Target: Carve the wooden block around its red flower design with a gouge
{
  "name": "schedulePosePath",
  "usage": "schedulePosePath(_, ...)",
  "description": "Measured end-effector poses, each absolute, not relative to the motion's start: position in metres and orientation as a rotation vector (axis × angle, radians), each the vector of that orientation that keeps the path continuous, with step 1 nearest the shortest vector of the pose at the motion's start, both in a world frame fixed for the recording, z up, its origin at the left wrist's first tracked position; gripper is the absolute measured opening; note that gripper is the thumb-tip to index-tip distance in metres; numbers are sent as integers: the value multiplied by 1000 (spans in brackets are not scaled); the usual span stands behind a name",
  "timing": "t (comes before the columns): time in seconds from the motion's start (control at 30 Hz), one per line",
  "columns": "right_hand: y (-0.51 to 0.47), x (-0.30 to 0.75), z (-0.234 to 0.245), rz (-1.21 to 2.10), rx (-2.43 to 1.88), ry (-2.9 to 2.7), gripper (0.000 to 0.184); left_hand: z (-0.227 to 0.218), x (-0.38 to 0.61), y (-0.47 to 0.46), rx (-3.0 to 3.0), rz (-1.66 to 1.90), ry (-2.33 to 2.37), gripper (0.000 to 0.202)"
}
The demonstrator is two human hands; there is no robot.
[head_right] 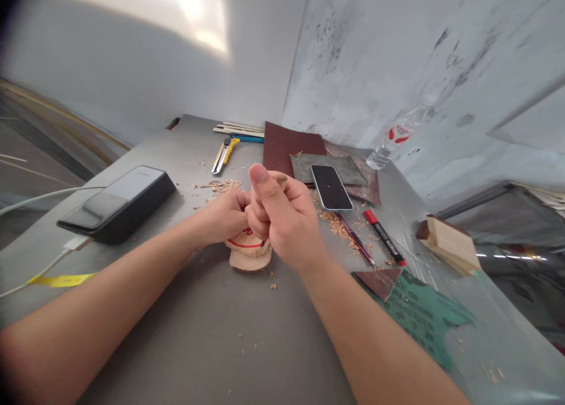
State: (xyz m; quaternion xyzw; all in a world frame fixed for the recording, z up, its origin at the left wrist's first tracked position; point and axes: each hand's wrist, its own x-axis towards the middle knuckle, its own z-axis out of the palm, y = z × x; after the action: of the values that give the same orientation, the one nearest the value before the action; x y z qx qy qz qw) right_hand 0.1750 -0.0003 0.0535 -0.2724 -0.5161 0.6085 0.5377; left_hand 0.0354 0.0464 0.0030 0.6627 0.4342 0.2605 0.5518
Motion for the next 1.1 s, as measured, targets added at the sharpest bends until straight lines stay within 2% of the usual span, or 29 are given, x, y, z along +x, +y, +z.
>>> schedulePosePath(0.1, -3, 177, 53, 1366, -658, -1254, 65, 7, 36, 45, 1590, 585, 1069, 12)
schedulePosePath(0.43, -10, 176, 33, 1215, -611, -1395, 59, 2, 38, 46, 1601, 620, 1088, 23)
schedulePosePath(0.53, -12, 175, 31, 1225, -577, -1413, 56, 4, 38, 44, 1595, 611, 1080, 27)
schedulePosePath(0.73, -9, 172, 39, 1263, -601, -1290, 65, 1, 39, 46, 1598, 621, 1082, 27)
schedulePosePath(0.9, -11, 173, 34, 1221, -613, -1275, 63, 0, 39, 46, 1548, 617, 1077, 21)
schedulePosePath(1.1, -13, 173, 23, 1209, -638, -1354, 59, -2, 39, 45, 1524, 676, 1070, 24)
